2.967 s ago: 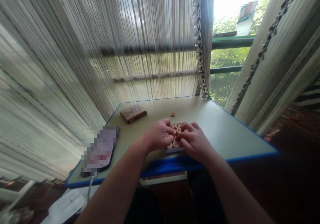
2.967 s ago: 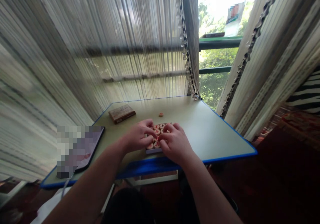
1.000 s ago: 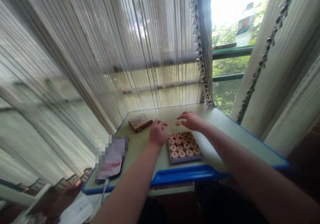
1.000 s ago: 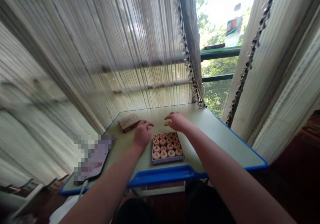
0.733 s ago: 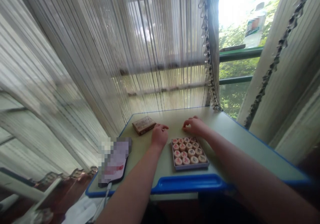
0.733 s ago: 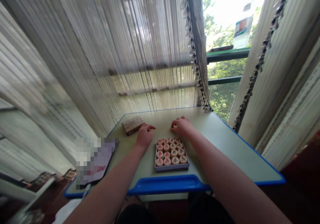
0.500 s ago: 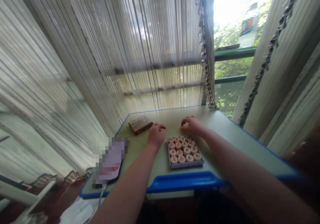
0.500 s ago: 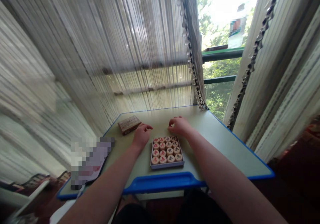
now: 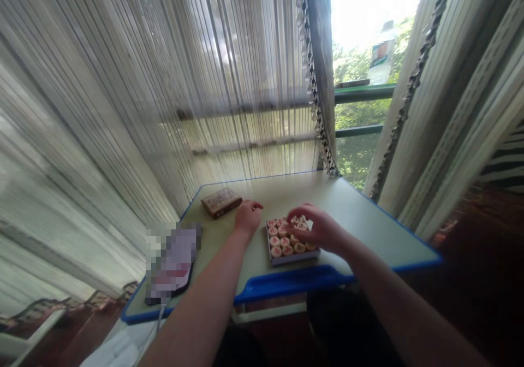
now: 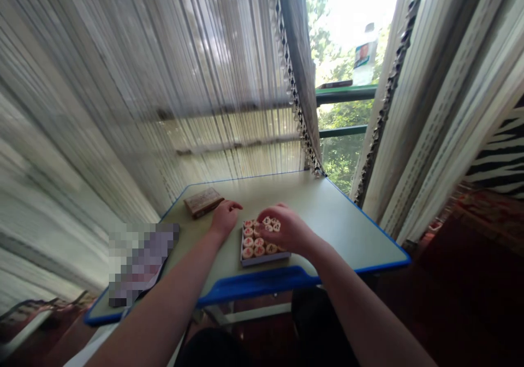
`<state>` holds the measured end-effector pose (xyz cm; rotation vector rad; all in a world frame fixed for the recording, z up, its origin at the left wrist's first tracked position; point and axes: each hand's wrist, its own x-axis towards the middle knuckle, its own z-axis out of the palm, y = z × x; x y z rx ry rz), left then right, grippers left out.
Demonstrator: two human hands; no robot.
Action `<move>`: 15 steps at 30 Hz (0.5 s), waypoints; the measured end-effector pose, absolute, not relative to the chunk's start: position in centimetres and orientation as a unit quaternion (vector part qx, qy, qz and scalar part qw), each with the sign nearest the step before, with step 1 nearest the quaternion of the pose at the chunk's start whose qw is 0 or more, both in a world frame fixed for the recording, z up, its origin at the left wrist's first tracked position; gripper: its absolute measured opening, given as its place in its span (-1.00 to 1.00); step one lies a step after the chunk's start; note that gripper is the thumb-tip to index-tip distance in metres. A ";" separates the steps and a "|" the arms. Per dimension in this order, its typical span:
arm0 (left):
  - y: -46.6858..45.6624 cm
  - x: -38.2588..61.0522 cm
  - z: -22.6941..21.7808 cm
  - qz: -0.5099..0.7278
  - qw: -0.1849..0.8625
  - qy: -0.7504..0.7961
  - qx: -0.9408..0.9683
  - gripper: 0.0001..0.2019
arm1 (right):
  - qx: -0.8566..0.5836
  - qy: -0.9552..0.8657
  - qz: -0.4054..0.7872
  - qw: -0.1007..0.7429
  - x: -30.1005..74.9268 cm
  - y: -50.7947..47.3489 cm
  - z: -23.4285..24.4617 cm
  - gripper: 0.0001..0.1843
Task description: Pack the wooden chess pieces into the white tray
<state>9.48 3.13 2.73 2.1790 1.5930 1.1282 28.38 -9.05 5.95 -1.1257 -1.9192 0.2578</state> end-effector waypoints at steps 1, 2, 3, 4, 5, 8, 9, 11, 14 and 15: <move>3.1 9.5 2.7 0.381 0.107 0.542 0.741 -0.76 | -0.451 -0.771 0.117 0.433 28.2 -9.9 5.5 -0.83; 3.1 9.5 2.7 0.379 0.106 0.542 0.742 -0.76 | -0.456 -0.766 0.129 0.435 28.1 -10.4 4.9 -0.81; 3.1 9.5 2.7 0.377 0.105 0.542 0.743 -0.76 | -0.461 -0.761 0.139 0.436 28.0 -10.6 4.5 -0.78; 3.1 9.5 2.7 0.376 0.104 0.543 0.744 -0.76 | -0.464 -0.758 0.147 0.434 28.0 -10.6 4.1 -0.77; 3.1 9.5 2.7 0.375 0.104 0.544 0.744 -0.76 | -0.466 -0.757 0.150 0.431 27.9 -10.4 3.8 -0.77; 3.1 9.4 2.7 0.370 0.105 0.547 0.744 -0.76 | -0.467 -0.767 0.148 0.413 27.5 -9.7 3.7 -0.81; 3.0 9.4 2.7 0.367 0.105 0.548 0.744 -0.75 | -0.470 -0.771 0.147 0.404 27.4 -9.5 3.9 -0.82; 3.0 9.4 2.8 0.360 0.106 0.551 0.745 -0.75 | -0.480 -0.775 0.145 0.386 27.0 -9.3 4.1 -0.81; 2.9 9.4 2.9 0.354 0.108 0.559 0.742 -0.76 | -0.493 -0.780 0.139 0.359 26.9 -9.1 4.3 -0.78; 2.9 9.4 2.9 0.352 0.109 0.561 0.741 -0.76 | -0.493 -0.784 0.137 0.353 27.0 -9.0 4.3 -0.78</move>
